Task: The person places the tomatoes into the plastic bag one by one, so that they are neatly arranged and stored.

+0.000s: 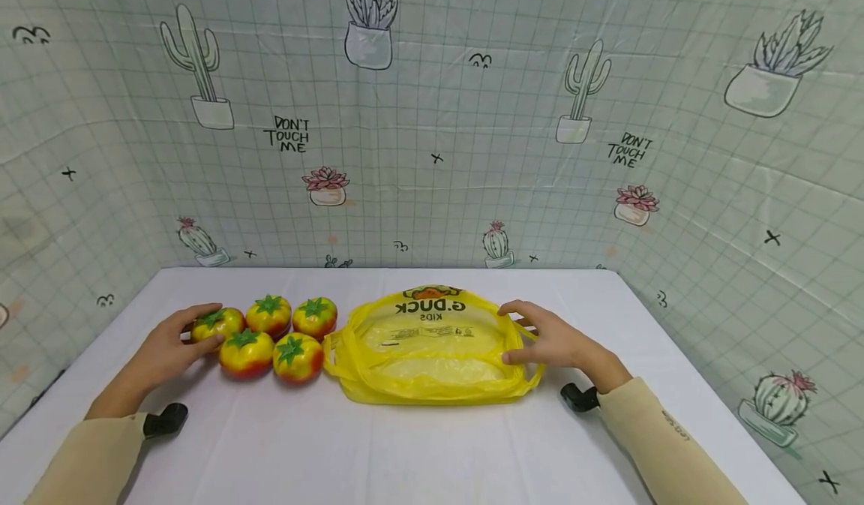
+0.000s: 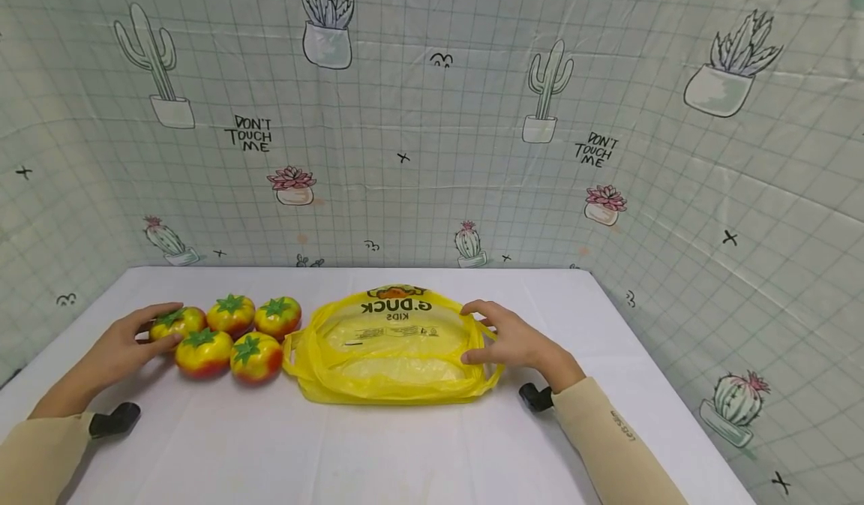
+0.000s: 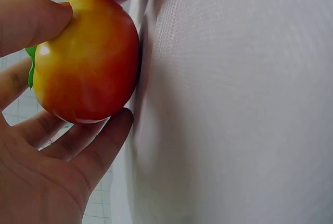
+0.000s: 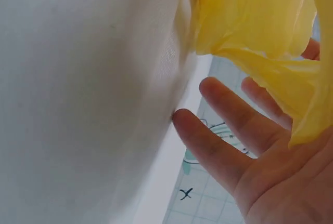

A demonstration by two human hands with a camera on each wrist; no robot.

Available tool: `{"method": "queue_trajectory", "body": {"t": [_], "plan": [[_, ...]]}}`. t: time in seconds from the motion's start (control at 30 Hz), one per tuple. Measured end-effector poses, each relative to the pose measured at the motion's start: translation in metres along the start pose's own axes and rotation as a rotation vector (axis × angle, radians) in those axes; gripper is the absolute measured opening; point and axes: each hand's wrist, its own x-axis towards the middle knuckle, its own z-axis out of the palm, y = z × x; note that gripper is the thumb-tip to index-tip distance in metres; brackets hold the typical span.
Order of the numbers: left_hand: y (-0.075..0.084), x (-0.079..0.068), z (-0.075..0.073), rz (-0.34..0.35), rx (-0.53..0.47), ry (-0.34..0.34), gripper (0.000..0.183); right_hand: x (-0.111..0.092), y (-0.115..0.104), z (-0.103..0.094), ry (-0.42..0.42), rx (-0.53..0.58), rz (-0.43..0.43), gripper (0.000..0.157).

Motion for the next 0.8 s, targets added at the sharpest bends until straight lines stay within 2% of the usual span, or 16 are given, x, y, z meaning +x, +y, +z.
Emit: {"method": "queue_trajectory", "body": {"t": [0.23,0.43,0.8], "plan": [[-0.0001,0.0012,0.0003,-0.005,0.009,0.004,0.061,0.0002,-0.0011,-0.0003,0.008,-0.039,-0.019,0.066],[0.0008,0.0015,0.0004,-0.004,0.010,0.003,0.061,0.0008,-0.0015,-0.0002,-0.036,-0.051,0.021,0.076],[0.0020,0.0011,-0.0008,-0.004,-0.001,0.033,0.061,0.0012,-0.0007,-0.0020,-0.048,-0.070,0.009,0.090]]}}
